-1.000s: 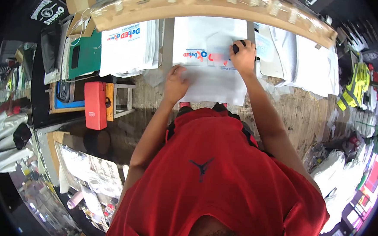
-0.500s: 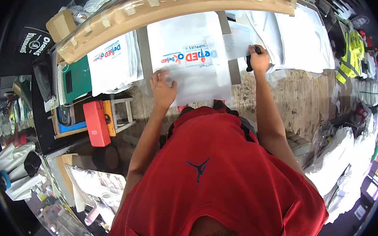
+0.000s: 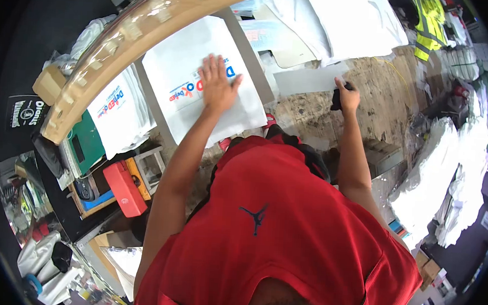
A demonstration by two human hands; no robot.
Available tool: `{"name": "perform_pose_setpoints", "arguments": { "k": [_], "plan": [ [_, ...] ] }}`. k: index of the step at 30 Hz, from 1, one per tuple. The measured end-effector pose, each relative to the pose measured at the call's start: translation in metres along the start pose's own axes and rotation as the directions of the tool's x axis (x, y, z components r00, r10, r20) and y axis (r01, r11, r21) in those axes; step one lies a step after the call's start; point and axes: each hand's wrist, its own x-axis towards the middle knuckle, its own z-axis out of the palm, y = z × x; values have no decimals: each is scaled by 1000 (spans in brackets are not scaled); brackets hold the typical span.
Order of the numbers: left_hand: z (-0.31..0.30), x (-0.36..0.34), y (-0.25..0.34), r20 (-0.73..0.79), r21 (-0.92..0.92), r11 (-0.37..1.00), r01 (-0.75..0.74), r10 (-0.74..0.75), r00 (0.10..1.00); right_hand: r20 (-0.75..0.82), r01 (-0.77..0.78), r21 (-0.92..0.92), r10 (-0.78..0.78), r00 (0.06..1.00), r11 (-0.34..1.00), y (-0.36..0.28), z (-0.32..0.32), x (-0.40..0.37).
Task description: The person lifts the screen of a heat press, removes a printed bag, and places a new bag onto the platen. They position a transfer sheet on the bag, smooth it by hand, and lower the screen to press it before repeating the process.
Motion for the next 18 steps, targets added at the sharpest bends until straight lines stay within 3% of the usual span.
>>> {"name": "perform_pose_setpoints", "arguments": {
  "k": [1, 4, 5, 7, 8, 9, 10, 12, 14, 16, 17, 18],
  "plan": [
    [3, -1, 22, 7, -81, 996, -49, 50, 999, 133, -57, -87, 68, 989, 995, 19, -14, 15],
    [12, -7, 73, 94, -180, 957, -228, 247, 964, -31, -17, -175, 12, 999, 984, 18, -41, 19],
    [13, -8, 76, 97, -169, 962, -214, 232, 968, -14, -7, -173, 5, 1000, 985, 3, -37, 15],
    [12, -8, 74, 40, -270, 933, -237, 257, 966, 27, 138, -90, -136, 990, 986, -40, -35, 3],
    [11, -7, 60, 40, -263, 937, -229, 247, 968, 173, 261, 97, -275, 946, 960, -37, -13, 13],
    [9, -6, 32, 9, -238, 967, -94, 99, 995, 115, 476, -28, -470, 875, 879, -61, 1, 1],
    [7, -7, 2, -25, -216, 975, 44, -50, 998, 203, 487, 8, -478, 855, 873, -68, 26, 5],
    [0, -24, -68, -156, -28, 993, 116, -118, 981, 358, 465, 3, -435, 826, 885, -107, 53, -2],
    [-22, -55, -120, -118, 91, 943, 320, -309, 944, 307, 575, -241, -500, 810, 782, -135, 77, -14],
    [-40, -96, -152, -146, 183, 825, 534, -515, 845, 404, 530, -313, -394, 825, 788, -159, 85, -21],
    [-51, -120, -160, -190, 147, 785, 602, -575, 796, 474, 572, -285, -405, 782, 769, -169, 80, -25],
    [-60, -146, -166, -229, 107, 743, 661, -628, 743, 709, 605, -168, -331, 623, 778, -169, 81, -16]
  ]
}}
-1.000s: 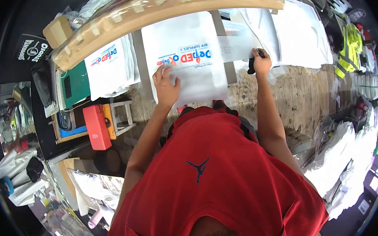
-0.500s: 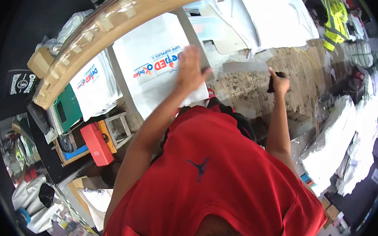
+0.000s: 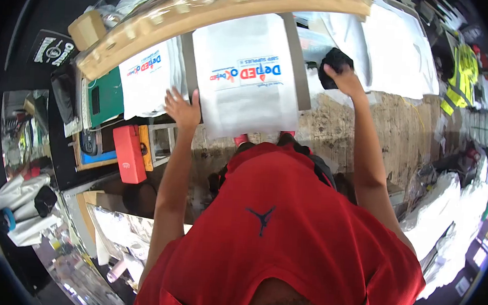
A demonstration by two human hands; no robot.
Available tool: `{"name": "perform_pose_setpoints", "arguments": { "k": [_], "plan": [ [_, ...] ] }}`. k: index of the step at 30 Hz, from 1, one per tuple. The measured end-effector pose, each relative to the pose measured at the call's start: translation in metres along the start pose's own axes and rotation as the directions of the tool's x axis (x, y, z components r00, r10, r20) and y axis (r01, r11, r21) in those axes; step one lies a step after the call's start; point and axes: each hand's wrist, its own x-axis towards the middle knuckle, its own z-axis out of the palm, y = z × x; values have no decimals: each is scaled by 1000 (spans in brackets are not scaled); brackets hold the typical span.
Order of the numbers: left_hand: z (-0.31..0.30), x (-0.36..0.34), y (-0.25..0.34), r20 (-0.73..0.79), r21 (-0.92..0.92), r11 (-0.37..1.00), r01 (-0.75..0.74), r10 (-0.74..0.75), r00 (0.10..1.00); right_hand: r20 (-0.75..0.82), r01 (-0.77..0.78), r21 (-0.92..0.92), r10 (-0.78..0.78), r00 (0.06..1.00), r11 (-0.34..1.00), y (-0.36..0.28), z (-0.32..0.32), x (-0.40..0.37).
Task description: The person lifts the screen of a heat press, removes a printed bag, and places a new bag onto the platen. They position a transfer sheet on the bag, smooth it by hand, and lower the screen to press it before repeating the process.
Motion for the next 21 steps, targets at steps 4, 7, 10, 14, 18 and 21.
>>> {"name": "perform_pose_setpoints", "arguments": {
  "k": [4, 7, 10, 14, 18, 21],
  "plan": [
    [-9, -82, -63, 620, -476, 428, 768, -456, 638, 817, -148, 262, -138, 560, 954, -23, 20, -77],
    [-4, -122, -48, 826, -564, -92, 821, -53, 561, 712, -320, 489, -160, 684, 811, -36, 78, -132],
    [-29, -115, -23, 753, -641, -155, 752, 62, 655, 638, -484, 653, -79, 766, 583, -53, 110, -148],
    [-89, -57, -61, 601, -799, -71, 597, -100, 793, 729, -454, 586, -193, 656, 671, -135, 114, -170],
    [-138, 16, -117, 307, -947, -215, 239, -378, 874, 514, -269, 815, -427, 744, 513, -255, 186, -154],
    [-139, 60, -192, 146, -986, -139, 89, -478, 866, 448, -158, 834, -479, 755, 529, -371, 213, -146]
  ]
}}
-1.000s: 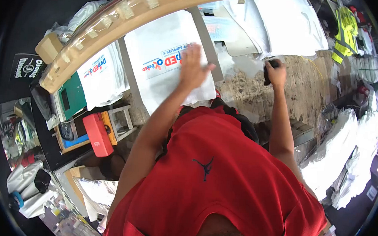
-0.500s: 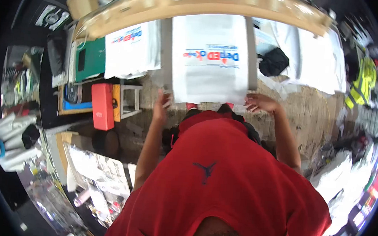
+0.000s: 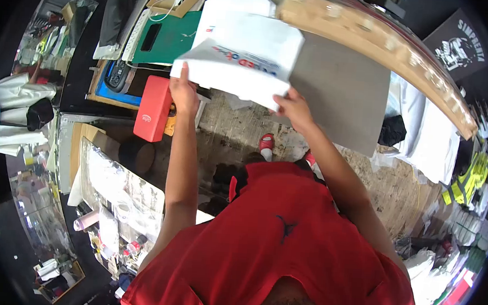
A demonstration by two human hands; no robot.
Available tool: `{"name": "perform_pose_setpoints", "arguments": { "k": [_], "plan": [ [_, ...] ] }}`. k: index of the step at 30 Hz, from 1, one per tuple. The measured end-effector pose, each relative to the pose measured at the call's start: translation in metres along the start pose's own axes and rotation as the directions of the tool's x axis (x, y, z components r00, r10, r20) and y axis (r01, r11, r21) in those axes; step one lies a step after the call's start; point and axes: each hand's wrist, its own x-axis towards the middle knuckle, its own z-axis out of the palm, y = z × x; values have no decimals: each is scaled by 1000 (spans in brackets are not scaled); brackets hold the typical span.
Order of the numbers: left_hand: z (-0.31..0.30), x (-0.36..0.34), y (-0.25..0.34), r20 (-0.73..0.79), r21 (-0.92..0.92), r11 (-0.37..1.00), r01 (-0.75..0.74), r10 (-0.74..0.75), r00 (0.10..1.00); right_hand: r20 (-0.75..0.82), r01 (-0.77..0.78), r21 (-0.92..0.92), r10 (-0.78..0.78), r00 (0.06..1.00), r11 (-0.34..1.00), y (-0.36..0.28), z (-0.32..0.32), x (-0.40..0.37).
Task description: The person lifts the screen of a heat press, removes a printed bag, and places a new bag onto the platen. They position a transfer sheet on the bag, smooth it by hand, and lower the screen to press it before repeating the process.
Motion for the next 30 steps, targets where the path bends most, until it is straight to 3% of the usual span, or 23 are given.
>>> {"name": "perform_pose_setpoints", "arguments": {
  "k": [2, 4, 5, 6, 8, 9, 13, 15, 16, 18, 19, 21, 22, 23, 25, 26, 27, 28, 29, 30],
  "plan": [
    [-19, 23, 12, -7, -71, 997, -23, 22, 1000, 52, 43, -79, -39, 998, 996, -7, 35, 36],
    [-58, 39, 4, 56, 195, 963, 185, -200, 978, 29, -97, -137, 102, 994, 986, -12, 60, 56],
    [-73, 35, 2, 83, 379, 883, 276, -330, 940, 33, -99, -149, 105, 994, 984, -2, 62, 69],
    [-93, 36, -12, 91, 503, 809, 304, -400, 912, 57, -204, -140, 214, 975, 969, 18, 63, 86],
    [-126, 34, -39, 96, 509, 720, 471, -591, 801, 95, -376, -164, 394, 914, 912, 50, 64, 107],
    [-142, 33, -51, 126, 506, 674, 539, -676, 726, 97, -383, -175, 403, 910, 907, 59, 70, 107],
    [-178, 66, -110, 53, 405, 737, 541, -610, 791, 3, -361, -277, 377, 926, 890, 74, 87, 112],
    [-159, 79, -122, -56, 283, 848, 448, -452, 890, -149, -280, -235, 251, 957, 931, 80, 94, 125],
    [-148, 86, -122, -83, 300, 846, 441, -437, 896, -149, -285, -244, 254, 956, 927, 80, 95, 131],
    [-129, 111, -128, -148, 337, 843, 419, -392, 908, -352, -149, -221, 63, 934, 964, 68, 100, 142],
    [-136, 132, -147, -99, 421, 841, 340, -330, 939, -353, -149, -227, 61, 934, 962, 62, 100, 144],
    [-102, 129, -102, -17, 281, 896, 343, -353, 935, -339, -27, -390, -116, 934, 921, 53, 94, 145],
    [-94, 129, -90, 49, 70, 930, 362, -365, 930, -321, -30, -348, -89, 943, 937, 51, 92, 137],
    [-90, 126, -78, 62, 60, 948, 312, -316, 947, -322, -27, -354, -94, 942, 935, 54, 87, 131],
    [-86, 117, -66, 96, 27, 942, 336, -337, 937, -280, 100, -148, -139, 950, 984, 66, 80, 126],
    [-90, 116, -75, 31, 177, 937, 300, -310, 950, -385, 132, -123, -170, 907, 984, 71, 82, 124],
    [-99, 119, -93, -31, 328, 907, 266, -271, 962, -383, 121, -118, -158, 910, 986, 78, 83, 124],
    [-112, 131, -120, -128, 757, 616, 217, -187, 974, -437, 20, -113, -68, 897, 993, 83, 84, 131],
    [-106, 127, -120, -157, 817, 509, 271, -257, 954, -490, -74, -102, 14, 872, 992, 82, 85, 138],
    [-118, 137, -151, -188, 757, 598, 264, -187, 964, -529, -88, -155, -7, 849, 984, 75, 91, 140]
  ]
}}
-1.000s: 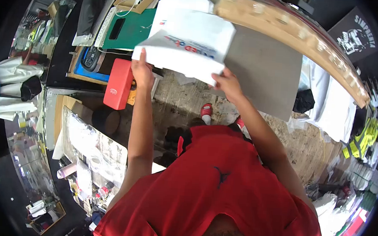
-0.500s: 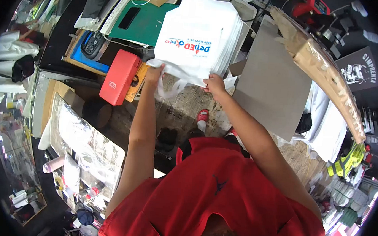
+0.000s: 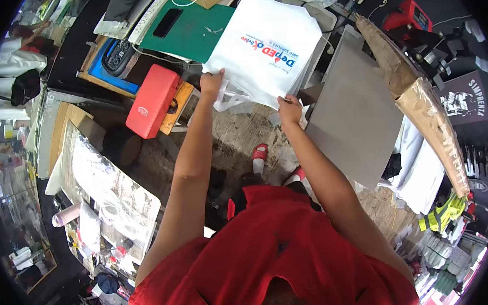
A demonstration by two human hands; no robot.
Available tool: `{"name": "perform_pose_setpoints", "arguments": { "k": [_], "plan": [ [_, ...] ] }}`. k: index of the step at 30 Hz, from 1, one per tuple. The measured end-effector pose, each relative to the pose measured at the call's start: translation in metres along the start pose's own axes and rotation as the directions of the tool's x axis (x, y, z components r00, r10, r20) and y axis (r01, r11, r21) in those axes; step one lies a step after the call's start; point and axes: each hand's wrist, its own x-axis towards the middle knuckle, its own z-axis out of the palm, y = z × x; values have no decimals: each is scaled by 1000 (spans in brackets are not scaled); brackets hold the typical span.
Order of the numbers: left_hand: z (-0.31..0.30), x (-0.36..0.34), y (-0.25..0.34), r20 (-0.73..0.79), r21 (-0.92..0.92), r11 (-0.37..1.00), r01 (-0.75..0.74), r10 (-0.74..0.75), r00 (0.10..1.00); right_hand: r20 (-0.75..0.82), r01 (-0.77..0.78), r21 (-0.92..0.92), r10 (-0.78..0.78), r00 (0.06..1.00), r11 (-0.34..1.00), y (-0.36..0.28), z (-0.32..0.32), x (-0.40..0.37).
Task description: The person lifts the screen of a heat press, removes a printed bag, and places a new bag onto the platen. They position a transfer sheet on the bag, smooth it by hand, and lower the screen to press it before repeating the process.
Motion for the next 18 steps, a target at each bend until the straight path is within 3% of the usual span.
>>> {"name": "perform_pose_setpoints", "arguments": {
  "k": [1, 2, 3, 4, 5, 7, 8, 10, 13, 17, 18],
  "plan": [
    [17, 17, -25, -72, -107, 994, -18, 10, 997, 0, 6, 5, -6, 1000, 1000, -6, 3, 7],
    [9, 9, -1, -70, -106, 994, -21, 13, 997, -68, 176, -193, -193, 979, 965, -10, 7, 17],
    [-8, -13, 44, 48, -308, 951, 31, -17, 999, -98, 310, -394, -375, 922, 865, -10, 10, 24],
    [-18, -27, 69, 169, -489, 866, 106, -25, 985, -124, 310, -476, -412, 903, 823, -26, 11, 26],
    [-12, -6, 54, 87, -504, 851, -148, 220, 972, -122, 183, -349, -238, 964, 919, -48, 11, 23],
    [-15, 15, 42, 141, -317, 944, -90, 140, 980, -161, 216, -417, -306, 938, 883, -46, 15, 49],
    [-15, 18, 39, 133, -318, 943, -96, 145, 980, -157, 224, -413, -311, 937, 883, -49, 16, 49],
    [-11, 23, 36, -56, 179, 972, -149, 162, 985, -76, 270, -615, -397, 915, 741, -58, 17, 50],
    [2, 25, 14, -222, 271, 958, -90, 153, 963, 15, 312, -567, -369, 929, 762, -70, 18, 59],
    [1, 8, 15, -155, 434, 897, -87, 169, 973, -124, 272, -648, -451, 884, 712, -62, 16, 58],
    [1, -4, 20, -171, 424, 900, -98, 186, 968, 85, 362, -597, -392, 916, 716, -64, 3, 44]
  ]
}}
